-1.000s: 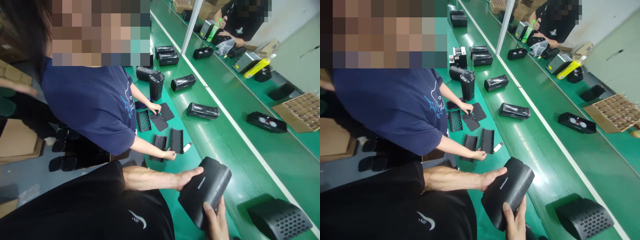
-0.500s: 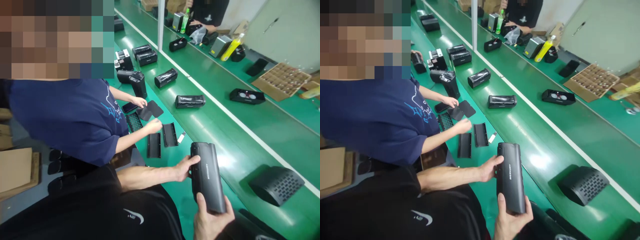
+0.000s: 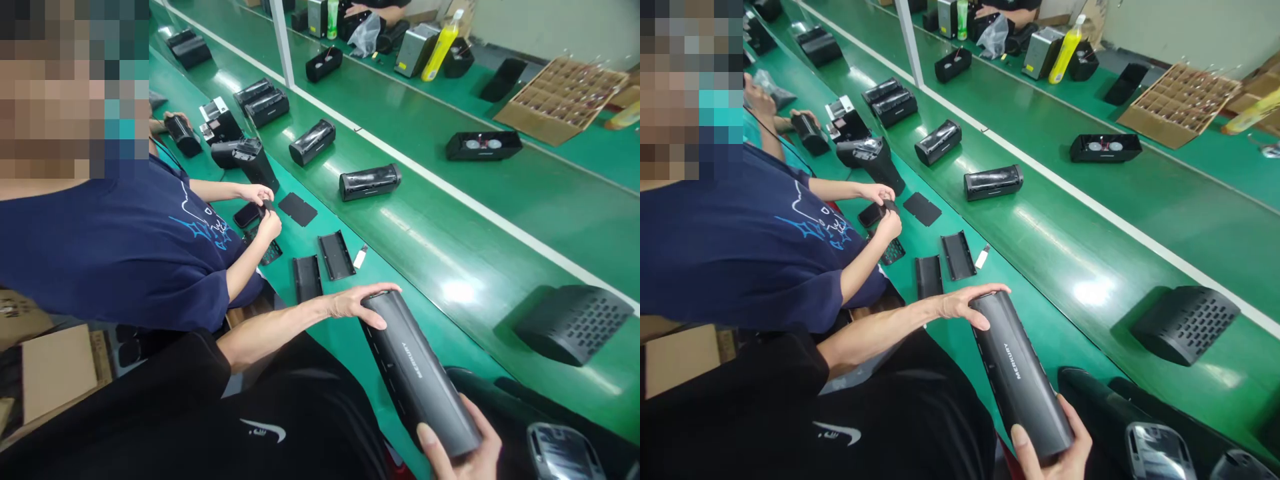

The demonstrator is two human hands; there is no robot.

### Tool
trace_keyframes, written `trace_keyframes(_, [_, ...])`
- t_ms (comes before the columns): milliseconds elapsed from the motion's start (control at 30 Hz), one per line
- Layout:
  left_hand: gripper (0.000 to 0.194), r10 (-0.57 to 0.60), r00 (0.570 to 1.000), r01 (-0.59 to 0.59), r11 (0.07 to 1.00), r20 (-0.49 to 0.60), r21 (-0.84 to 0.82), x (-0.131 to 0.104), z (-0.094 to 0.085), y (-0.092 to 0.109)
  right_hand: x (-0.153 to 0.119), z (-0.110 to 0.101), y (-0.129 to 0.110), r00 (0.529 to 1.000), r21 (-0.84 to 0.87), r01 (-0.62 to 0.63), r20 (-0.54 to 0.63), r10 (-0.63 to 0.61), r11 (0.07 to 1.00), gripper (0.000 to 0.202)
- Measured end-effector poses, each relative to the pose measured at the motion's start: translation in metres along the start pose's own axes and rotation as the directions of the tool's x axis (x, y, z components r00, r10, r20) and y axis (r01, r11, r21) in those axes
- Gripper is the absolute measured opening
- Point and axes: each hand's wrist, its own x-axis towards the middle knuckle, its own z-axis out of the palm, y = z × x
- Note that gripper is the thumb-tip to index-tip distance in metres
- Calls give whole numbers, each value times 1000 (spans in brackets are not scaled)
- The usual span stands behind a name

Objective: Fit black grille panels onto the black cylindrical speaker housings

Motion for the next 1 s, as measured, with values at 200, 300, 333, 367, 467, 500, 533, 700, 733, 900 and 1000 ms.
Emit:
trace_keyframes(200, [86, -81, 951, 5, 969, -300, -246, 0, 7, -37, 32, -9, 10, 987, 64, -125, 113, 118, 990, 102])
trace_keyframes(300, [81, -125, 925, -59, 887, -360, -459, 0, 11, -56, 37, -5, 11, 995, 236, -41, 95, 19, 971, 116])
trace_keyframes(333, [76, -150, 927, -60, 844, -343, -532, 1, 14, -64, 38, 2, 12, 996, 297, 15, 75, -39, 955, 122])
trace_keyframes(367, [70, -185, 938, -32, 796, -293, -605, 2, 19, -72, 40, 12, 12, 994, 319, 70, 54, -92, 945, 127])
trace_keyframes(467, [73, -244, 970, 168, 668, 1, -725, 7, 33, -91, 47, 47, 7, 982, 150, 186, 11, -189, 971, 129])
trace_keyframes(500, [77, -250, 963, 248, 663, 103, -707, 8, 36, -93, 50, 54, 3, 979, 95, 204, -10, -204, 974, 126])
trace_keyframes(533, [79, -265, 950, 307, 688, 167, -658, 7, 36, -92, 53, 57, -1, 976, 69, 219, -38, -216, 973, 124])
trace_keyframes(700, [94, -194, 979, 169, 944, -64, -284, -6, 18, -37, 56, 24, -10, 962, -249, 273, 60, -266, 929, 123])
trace_keyframes(733, [100, -123, 990, 109, 978, -71, -178, -9, 15, -24, 54, 18, -8, 956, -345, 293, 130, -264, 892, 118])
trace_keyframes(900, [96, -100, 995, 100, 958, -12, 267, -24, 17, -2, 43, 9, 16, 929, -402, 266, 350, -122, 876, 113])
trace_keyframes(1000, [92, -127, 990, 137, 973, -64, 187, -37, 15, -19, 32, 1, 40, 917, -223, 86, 398, 11, 971, 117])
